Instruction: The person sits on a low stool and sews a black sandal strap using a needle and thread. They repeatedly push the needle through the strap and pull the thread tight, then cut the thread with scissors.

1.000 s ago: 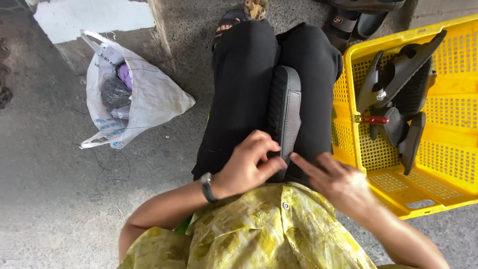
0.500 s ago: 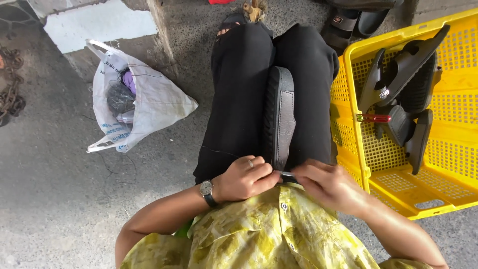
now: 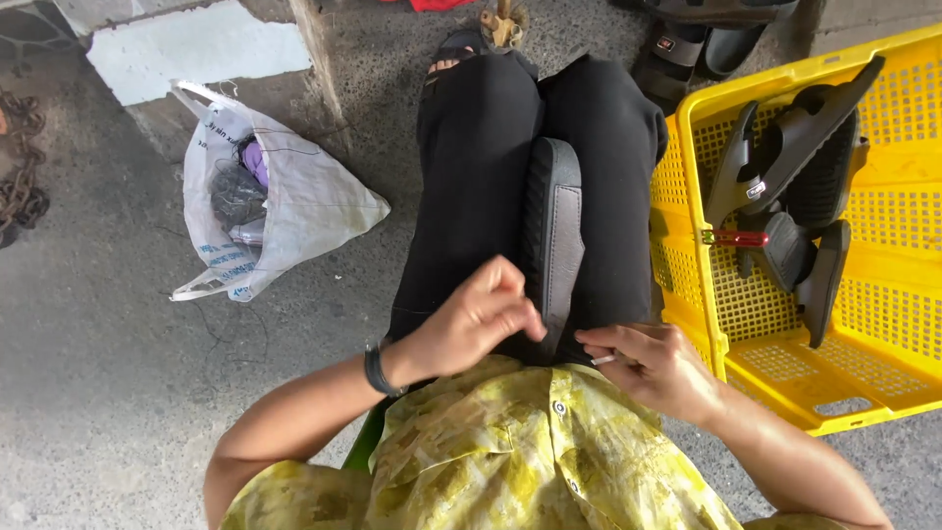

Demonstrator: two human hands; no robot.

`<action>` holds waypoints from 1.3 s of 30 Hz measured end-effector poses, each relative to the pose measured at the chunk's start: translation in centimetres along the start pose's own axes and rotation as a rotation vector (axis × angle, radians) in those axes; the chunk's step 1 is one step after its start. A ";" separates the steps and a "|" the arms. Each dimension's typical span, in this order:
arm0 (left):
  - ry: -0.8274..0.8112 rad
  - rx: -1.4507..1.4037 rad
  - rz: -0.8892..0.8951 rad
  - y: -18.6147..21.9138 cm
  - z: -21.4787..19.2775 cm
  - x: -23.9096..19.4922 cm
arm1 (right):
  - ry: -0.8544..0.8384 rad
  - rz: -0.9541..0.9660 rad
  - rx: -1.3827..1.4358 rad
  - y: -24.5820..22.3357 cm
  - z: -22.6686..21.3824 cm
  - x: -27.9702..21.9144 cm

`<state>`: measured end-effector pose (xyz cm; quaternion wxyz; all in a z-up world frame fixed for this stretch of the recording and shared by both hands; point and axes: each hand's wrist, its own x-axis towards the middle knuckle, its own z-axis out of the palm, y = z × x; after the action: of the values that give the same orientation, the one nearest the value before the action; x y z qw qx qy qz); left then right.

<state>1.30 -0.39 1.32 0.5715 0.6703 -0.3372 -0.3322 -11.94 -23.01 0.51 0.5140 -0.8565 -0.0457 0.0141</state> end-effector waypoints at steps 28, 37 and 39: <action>0.067 0.511 0.266 -0.7 -0.4 1.3 | -0.053 -0.190 -0.727 -2.9 -1.0 2.8; 0.149 0.416 0.324 -2.7 0.5 2.0 | 0.022 -0.222 -0.678 0.1 2.3 2.8; 0.172 0.439 0.336 -2.5 0.5 1.8 | 0.045 -0.234 -0.627 0.2 2.7 3.3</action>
<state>2.09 -1.80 -1.36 0.4863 0.7383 -0.4578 -0.0937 -8.84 -20.40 -0.83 0.2247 -0.9619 -0.1346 -0.0787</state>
